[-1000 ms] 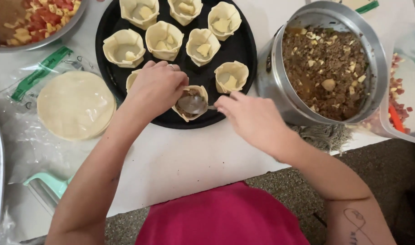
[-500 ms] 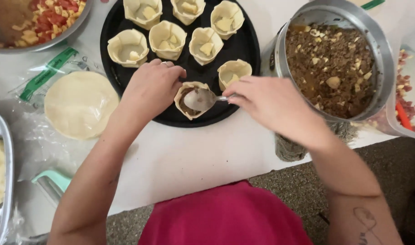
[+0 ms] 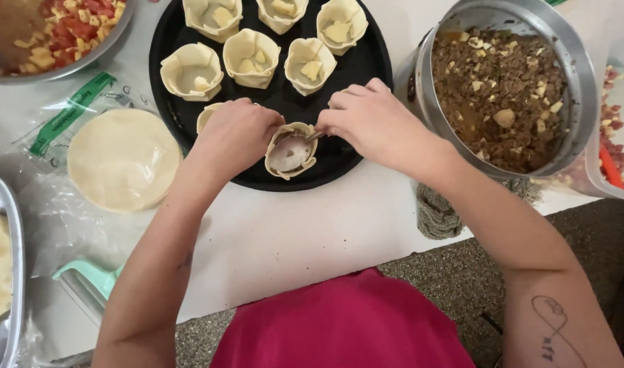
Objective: The person is filling small pastry shells with a meat and vegetable mixture using a spoon on a kitchen counter.
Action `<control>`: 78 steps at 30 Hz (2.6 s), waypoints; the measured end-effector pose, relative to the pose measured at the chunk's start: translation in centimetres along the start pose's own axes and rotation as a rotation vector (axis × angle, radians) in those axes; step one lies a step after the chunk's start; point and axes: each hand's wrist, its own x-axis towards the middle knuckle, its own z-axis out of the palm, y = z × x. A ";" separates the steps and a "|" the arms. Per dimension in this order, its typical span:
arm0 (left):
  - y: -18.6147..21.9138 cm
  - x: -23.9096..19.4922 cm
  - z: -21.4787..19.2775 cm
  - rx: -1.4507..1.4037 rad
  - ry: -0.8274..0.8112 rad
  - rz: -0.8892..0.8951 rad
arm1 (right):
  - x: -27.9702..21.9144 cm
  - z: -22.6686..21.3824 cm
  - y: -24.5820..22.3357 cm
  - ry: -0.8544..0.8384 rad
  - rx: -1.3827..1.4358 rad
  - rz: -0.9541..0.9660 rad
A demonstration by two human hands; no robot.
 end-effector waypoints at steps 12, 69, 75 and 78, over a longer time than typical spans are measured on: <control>1.3 -3.4 -0.5 0.209 0.004 0.295 | 0.8 -0.5 0.6 -0.015 -0.076 -0.022; 4.0 -14.0 11.2 -0.158 0.394 -0.466 | -17.0 -7.5 16.7 0.231 -0.513 0.538; 5.3 -13.0 11.1 -0.114 0.450 -0.365 | -12.3 -4.0 20.5 0.285 -0.739 0.624; 4.7 -13.5 11.1 -0.108 0.491 -0.354 | -10.1 -3.7 20.0 0.167 -0.272 0.759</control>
